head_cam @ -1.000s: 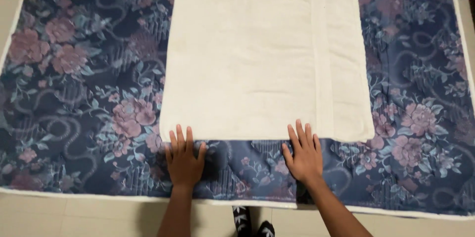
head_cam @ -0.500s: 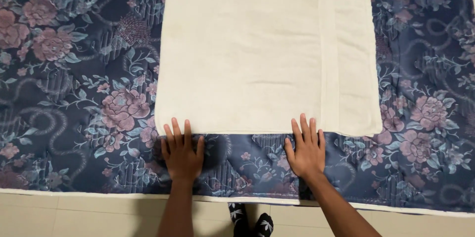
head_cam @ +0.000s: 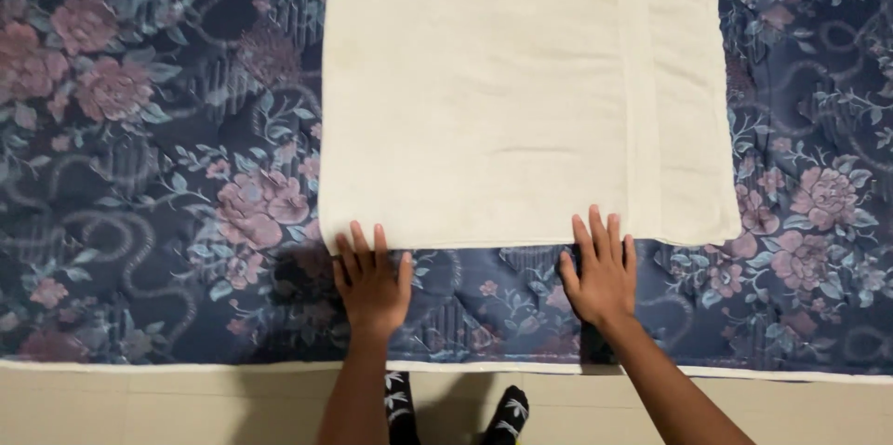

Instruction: The person folds a white towel on a bed with a blue floral patterned sheet. They smooth the towel, fold it in half lengthwise, then fold it into thirds, and finally fold it in half again to create a compact rectangular bundle.

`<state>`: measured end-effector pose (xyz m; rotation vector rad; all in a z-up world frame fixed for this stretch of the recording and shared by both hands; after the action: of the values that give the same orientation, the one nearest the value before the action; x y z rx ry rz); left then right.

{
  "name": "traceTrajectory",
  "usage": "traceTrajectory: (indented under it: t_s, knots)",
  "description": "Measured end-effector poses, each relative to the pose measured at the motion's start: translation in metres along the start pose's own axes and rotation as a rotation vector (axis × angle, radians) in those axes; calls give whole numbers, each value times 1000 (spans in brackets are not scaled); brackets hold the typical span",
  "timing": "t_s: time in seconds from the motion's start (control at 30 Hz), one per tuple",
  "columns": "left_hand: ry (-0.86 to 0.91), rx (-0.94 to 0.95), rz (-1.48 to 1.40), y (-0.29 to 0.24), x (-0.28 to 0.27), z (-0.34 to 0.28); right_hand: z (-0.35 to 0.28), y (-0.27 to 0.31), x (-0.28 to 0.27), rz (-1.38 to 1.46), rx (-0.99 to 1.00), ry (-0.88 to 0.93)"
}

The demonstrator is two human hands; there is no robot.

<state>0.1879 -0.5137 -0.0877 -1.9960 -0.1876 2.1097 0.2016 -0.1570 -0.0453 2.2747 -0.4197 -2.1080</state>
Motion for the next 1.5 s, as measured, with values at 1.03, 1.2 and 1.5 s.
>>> traceTrajectory:
  t_s: [1.03,1.2,1.5]
  knots:
    - [291,-34,-186,53,-71,-15,-23,223,31,34,-102,106]
    - [160,126,-354,77,-74,-23,-16,273,20,19,55,305]
    - [-140,73,-440,105,-102,-2,-13,354,51,173,-183,-54]
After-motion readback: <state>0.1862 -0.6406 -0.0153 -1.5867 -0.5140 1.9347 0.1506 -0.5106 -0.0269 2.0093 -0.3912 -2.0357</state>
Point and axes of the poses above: each hand's wrist, its own z-axis towards the middle knuckle, its own x-axis out of the palm, y = z × x, the point moved 6 cm from there along z, towards the middle knuckle, and after that the axes turned 8 degrees about x, right-handed, at the moved point
